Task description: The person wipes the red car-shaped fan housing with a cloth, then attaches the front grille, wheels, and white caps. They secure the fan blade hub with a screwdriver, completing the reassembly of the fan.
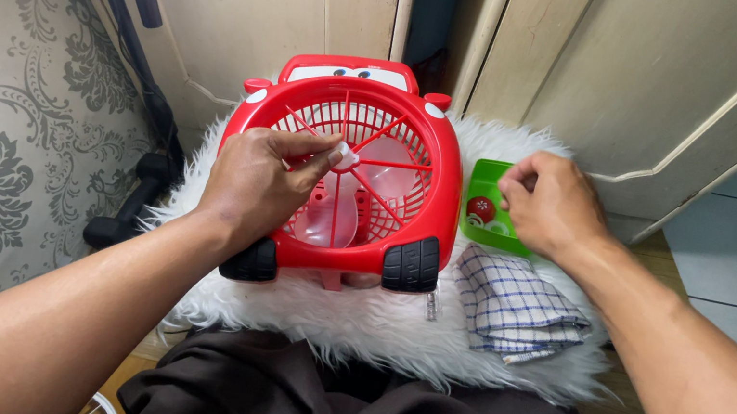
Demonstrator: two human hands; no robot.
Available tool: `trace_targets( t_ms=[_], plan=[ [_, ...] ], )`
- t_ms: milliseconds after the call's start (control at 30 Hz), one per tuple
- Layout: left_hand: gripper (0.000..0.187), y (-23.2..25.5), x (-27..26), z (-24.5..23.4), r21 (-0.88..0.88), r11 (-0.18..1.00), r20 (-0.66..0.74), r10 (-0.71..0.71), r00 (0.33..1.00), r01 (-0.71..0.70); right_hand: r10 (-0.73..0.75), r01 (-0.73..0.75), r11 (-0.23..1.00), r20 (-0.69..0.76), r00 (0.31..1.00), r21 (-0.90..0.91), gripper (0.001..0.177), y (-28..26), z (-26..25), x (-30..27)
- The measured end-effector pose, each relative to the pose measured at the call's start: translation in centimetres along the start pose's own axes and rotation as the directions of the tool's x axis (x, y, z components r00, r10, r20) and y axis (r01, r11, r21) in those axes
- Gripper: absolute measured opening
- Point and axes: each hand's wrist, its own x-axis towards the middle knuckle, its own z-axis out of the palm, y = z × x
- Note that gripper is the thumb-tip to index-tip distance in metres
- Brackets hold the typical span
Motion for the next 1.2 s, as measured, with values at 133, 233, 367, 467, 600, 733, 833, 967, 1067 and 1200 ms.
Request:
trace_targets(
  t_ms=[133, 233, 367, 467, 600, 733, 833, 967, 1067, 1200],
  plan=[
    [0.026, -0.2, 0.3, 0.2, -0.049, 0.995, -0.009, 0.082, 0.997, -0.083, -0.130, 0.140, 0.945, -0.055, 0.990, 0.294, 0.009, -4.6, -0.7, -1.4],
    [0.026, -0.5, 0.3, 0.2, -0.058, 0.994, -0.019, 0.092, 0.996, -0.093, -0.335, 0.358, 0.873, -0.127, 0.934, 0.332, 0.012, -8.2, 0.2, -1.6],
    [0.026, -0.5, 0.1, 0.1, -0.070, 0.993, -0.026, 0.088, 0.996, -0.090, -0.430, 0.451, 0.797, -0.148, 0.891, 0.402, 0.024, -11.5, 2.0, -1.2],
    [0.026, -0.4, -0.2, -0.2, -0.043, 0.995, -0.041, 0.086, 0.995, -0.087, -0.408, 0.421, 0.820, -0.122, 0.905, 0.387, 0.030, -12.7, 3.2, -0.6],
    [0.027, -0.1, -0.3, -0.4, -0.033, 0.999, 0.013, -0.035, 0.999, 0.036, -0.456, 0.459, 0.801, -0.103, 0.884, 0.385, 0.032, -13.1, 4.0, 0.1],
    [0.027, -0.4, -0.3, -0.4, -0.039, 0.999, -0.025, 0.032, 0.999, -0.033, -0.510, 0.512, 0.790, -0.101, 0.854, 0.336, 0.032, -13.2, 4.2, 0.5],
    [0.026, -0.9, -0.2, -0.3, -0.008, 0.989, -0.094, 0.143, 0.985, -0.144, -0.542, 0.540, 0.791, -0.079, 0.837, 0.287, 0.032, -13.6, 4.0, 0.7],
    [0.026, -1.2, -0.1, -0.1, -0.016, 0.988, -0.102, 0.148, 0.984, -0.150, -0.591, 0.584, 0.788, -0.022, 0.806, 0.195, 0.040, -14.2, 3.5, 0.9],
    [0.026, -1.3, -0.1, -0.1, -0.027, 0.989, -0.102, 0.142, 0.985, -0.146, -0.597, 0.590, 0.789, -0.017, 0.802, 0.172, 0.047, -14.5, 3.2, 0.9],
    [0.027, -1.2, -0.2, -0.1, -0.032, 0.991, -0.104, 0.124, 0.987, -0.128, -0.471, 0.467, 0.868, -0.015, 0.882, 0.169, 0.052, -14.6, 3.5, 0.7]
  ],
)
